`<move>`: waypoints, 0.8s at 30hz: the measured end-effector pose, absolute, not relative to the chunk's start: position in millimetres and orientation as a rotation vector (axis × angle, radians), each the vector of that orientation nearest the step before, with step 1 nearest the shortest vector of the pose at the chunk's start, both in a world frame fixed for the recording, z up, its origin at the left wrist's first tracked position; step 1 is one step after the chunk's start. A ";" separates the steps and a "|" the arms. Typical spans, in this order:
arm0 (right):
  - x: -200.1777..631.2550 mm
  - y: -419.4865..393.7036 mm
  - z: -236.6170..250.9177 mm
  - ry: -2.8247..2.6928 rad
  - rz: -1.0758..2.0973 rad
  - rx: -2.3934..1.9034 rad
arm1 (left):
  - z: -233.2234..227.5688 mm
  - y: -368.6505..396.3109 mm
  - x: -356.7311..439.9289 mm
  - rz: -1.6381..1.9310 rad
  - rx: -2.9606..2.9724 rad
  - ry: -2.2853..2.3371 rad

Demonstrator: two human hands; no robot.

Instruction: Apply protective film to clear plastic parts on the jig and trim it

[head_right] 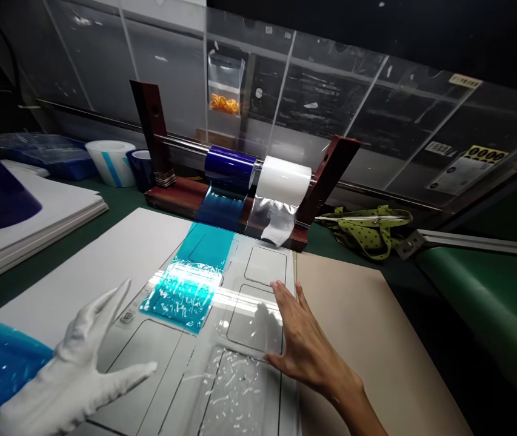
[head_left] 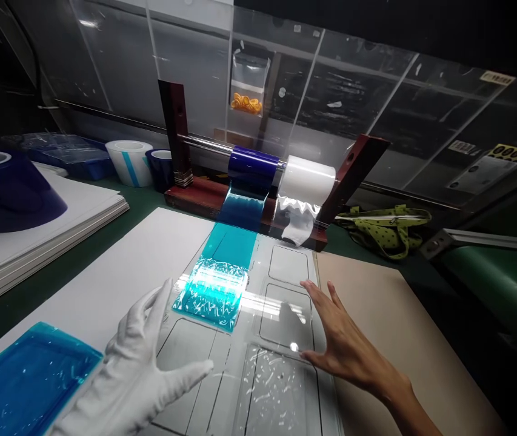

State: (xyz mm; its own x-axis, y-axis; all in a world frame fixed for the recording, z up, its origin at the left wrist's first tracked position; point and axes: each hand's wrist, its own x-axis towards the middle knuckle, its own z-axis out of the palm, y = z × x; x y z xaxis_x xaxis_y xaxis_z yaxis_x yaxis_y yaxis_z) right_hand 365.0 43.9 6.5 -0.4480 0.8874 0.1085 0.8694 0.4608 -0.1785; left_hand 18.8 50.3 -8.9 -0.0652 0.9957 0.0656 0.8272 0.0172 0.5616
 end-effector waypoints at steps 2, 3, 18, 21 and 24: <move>366.2 46.2 3.1 -2.527 0.151 -1.540 | -8.4 59.6 19.3 0.651 1.805 1.980; 366.7 47.4 1.6 -2.528 0.160 -1.546 | -7.2 64.6 19.9 0.652 1.779 1.981; 388.9 33.7 -14.5 -2.412 -0.007 -1.513 | 12.5 208.4 38.3 0.549 1.612 1.950; 387.6 25.6 -14.2 -2.394 -0.066 -1.478 | 5.1 223.4 42.0 0.567 1.622 1.912; 385.5 17.1 -10.4 -2.347 -0.085 -1.490 | 3.4 218.7 46.3 0.662 1.579 1.804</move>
